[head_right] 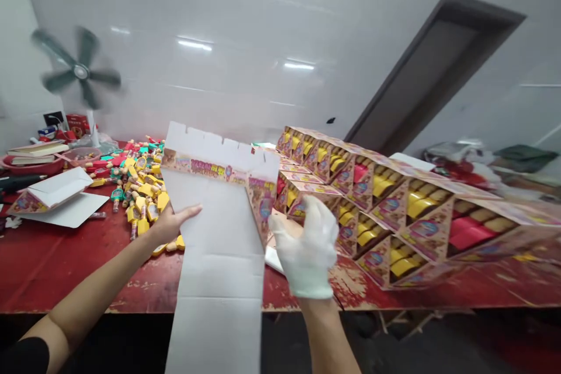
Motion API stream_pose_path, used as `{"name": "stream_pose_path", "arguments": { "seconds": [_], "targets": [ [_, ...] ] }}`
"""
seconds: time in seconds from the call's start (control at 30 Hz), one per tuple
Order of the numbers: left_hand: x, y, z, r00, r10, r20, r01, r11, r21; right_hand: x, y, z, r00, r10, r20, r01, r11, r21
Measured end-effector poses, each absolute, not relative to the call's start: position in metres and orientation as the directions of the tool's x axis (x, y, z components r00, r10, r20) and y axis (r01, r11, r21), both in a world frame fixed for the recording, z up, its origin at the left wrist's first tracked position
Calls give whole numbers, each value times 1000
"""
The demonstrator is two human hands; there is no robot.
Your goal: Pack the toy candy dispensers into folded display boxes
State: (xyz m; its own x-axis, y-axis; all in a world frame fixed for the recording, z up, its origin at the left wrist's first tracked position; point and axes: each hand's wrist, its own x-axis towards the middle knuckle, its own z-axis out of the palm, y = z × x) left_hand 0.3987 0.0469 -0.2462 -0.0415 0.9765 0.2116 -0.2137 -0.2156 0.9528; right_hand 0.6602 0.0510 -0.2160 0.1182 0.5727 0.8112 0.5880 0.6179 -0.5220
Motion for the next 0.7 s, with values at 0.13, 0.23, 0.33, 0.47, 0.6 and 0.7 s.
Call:
{"name": "stream_pose_path", "arguments": {
  "seconds": [0.13,0.23,0.33,0.47,0.6,0.7],
  "targets": [
    [405,19,-266,49,975,216,-78,-212,974,610,70,-169,-245,311,918,689,723,-61],
    [402,7,-280,-7,967,254,-8,-254,967,578,83,-166,-330,374,867,728,685,-18],
    [389,9,-301,-129,950,285,41,-282,958,556,83,-188,-367,330,870,723,690,43],
    [366,22,-339,-234,920,314,109,-296,949,550,68,-210,-202,242,949,710,703,-28],
    [333,31,-377,-277,904,325,174,-285,943,557,52,-234,-345,455,821,681,723,-114],
    [294,26,-383,-93,975,200,164,-183,969,559,44,-264,-566,645,514,722,689,-69]
  ]
}}
